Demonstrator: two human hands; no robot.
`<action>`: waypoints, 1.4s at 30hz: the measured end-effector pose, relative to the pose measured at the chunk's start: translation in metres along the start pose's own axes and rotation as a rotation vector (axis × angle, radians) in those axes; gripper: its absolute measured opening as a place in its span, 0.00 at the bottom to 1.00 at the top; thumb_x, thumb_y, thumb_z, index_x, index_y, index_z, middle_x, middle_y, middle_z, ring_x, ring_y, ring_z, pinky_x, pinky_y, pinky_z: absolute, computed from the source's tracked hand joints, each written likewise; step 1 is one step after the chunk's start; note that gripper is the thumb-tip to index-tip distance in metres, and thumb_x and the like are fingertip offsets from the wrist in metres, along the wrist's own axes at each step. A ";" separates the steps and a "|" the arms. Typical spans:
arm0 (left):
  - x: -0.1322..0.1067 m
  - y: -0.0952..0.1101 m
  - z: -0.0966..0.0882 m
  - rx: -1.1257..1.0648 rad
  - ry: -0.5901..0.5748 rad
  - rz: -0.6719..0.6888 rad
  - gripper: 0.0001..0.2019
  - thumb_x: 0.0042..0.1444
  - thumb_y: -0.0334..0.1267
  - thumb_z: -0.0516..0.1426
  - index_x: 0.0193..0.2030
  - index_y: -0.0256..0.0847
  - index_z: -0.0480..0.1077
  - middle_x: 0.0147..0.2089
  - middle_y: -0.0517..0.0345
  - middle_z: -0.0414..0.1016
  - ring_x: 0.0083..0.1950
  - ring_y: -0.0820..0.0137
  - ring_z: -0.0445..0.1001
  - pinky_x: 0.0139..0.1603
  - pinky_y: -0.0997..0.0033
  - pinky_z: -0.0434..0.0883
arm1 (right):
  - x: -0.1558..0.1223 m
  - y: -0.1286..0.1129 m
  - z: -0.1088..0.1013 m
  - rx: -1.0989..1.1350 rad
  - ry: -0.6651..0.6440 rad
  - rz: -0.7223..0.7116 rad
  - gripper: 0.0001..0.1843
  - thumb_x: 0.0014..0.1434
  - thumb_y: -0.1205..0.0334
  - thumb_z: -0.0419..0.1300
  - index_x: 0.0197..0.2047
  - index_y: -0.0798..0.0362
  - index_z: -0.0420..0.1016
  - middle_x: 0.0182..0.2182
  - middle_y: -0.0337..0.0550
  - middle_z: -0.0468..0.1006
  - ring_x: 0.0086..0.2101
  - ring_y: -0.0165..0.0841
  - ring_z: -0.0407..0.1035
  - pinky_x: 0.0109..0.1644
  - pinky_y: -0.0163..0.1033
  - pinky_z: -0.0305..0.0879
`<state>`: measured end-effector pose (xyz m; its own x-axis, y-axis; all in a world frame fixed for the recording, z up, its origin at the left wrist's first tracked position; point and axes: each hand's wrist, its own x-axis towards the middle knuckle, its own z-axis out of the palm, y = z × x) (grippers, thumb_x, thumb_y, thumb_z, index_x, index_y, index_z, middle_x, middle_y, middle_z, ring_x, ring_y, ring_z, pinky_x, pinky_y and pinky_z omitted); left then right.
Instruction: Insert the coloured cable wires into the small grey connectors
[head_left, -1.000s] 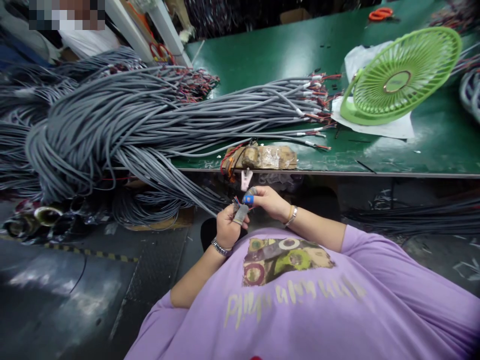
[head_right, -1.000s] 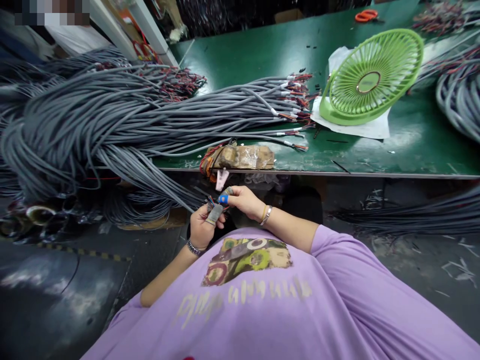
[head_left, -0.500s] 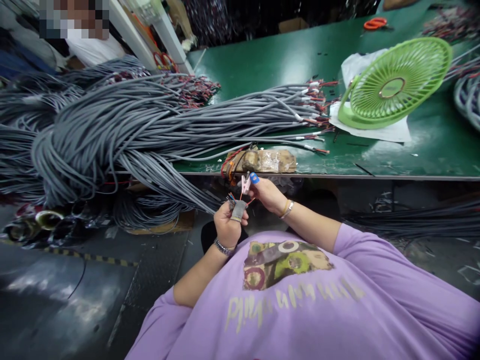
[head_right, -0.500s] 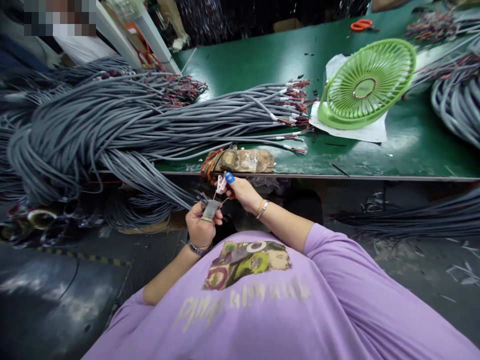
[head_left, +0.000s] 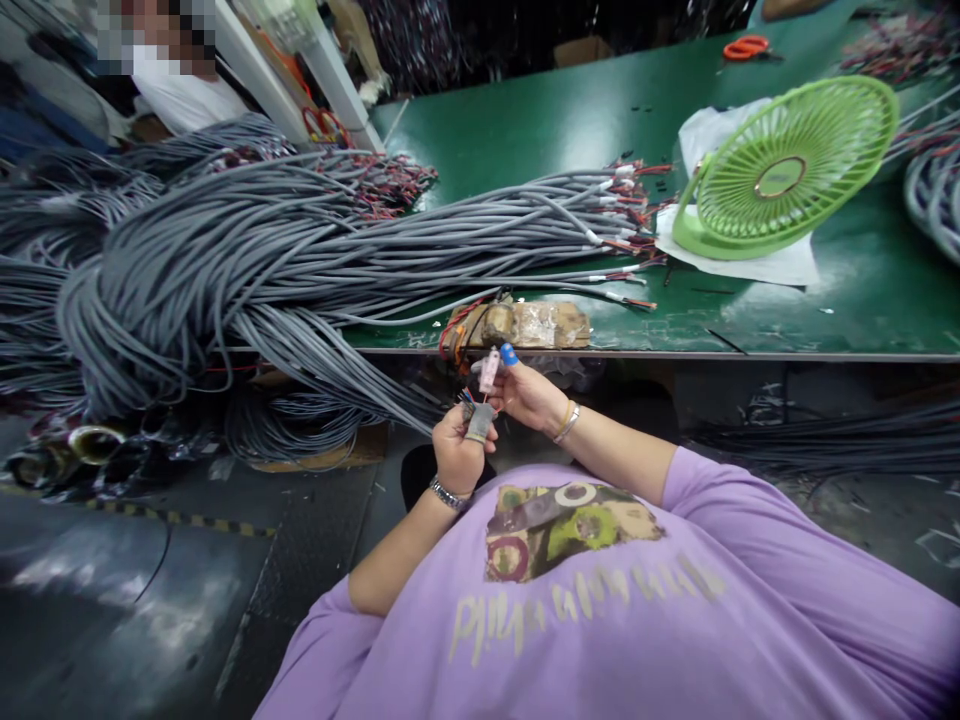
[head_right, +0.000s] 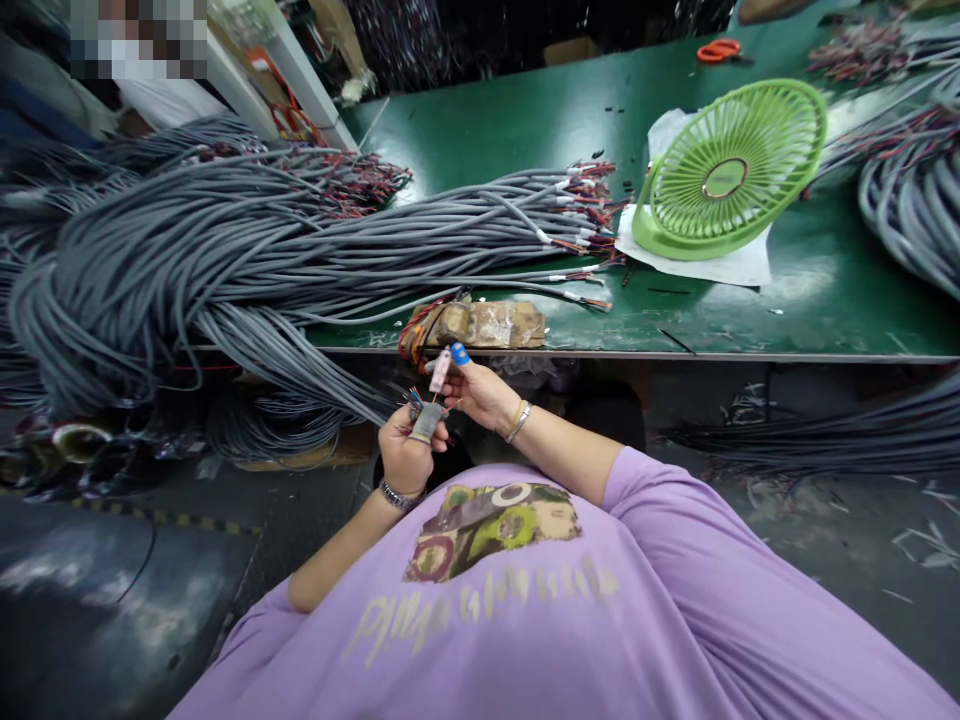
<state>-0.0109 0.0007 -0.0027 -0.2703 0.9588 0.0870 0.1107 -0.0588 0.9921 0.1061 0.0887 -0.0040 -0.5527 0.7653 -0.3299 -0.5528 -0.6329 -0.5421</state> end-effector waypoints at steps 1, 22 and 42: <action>-0.001 0.000 -0.001 -0.010 0.006 0.004 0.10 0.54 0.43 0.60 0.30 0.38 0.73 0.19 0.62 0.72 0.15 0.78 0.66 0.14 0.81 0.63 | -0.002 -0.001 -0.004 -0.003 -0.022 0.027 0.27 0.56 0.37 0.60 0.34 0.56 0.77 0.26 0.41 0.74 0.25 0.26 0.63 0.28 0.31 0.61; -0.014 -0.003 -0.014 0.048 -0.150 -0.001 0.14 0.57 0.47 0.59 0.28 0.37 0.73 0.21 0.61 0.73 0.17 0.78 0.68 0.18 0.79 0.65 | -0.035 0.022 -0.007 -0.341 -0.067 -0.163 0.22 0.40 0.50 0.74 0.28 0.57 0.71 0.18 0.32 0.68 0.18 0.21 0.57 0.24 0.31 0.53; -0.007 0.000 -0.009 -0.223 0.123 -0.065 0.12 0.54 0.45 0.61 0.29 0.37 0.71 0.19 0.64 0.71 0.14 0.79 0.65 0.14 0.81 0.59 | -0.029 0.017 -0.015 -0.201 -0.016 -0.066 0.15 0.48 0.55 0.69 0.31 0.56 0.72 0.23 0.35 0.72 0.21 0.23 0.61 0.25 0.30 0.58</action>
<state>-0.0178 -0.0090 -0.0027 -0.3857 0.9224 0.0195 -0.1205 -0.0713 0.9901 0.1225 0.0572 -0.0155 -0.5304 0.8012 -0.2771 -0.4531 -0.5442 -0.7061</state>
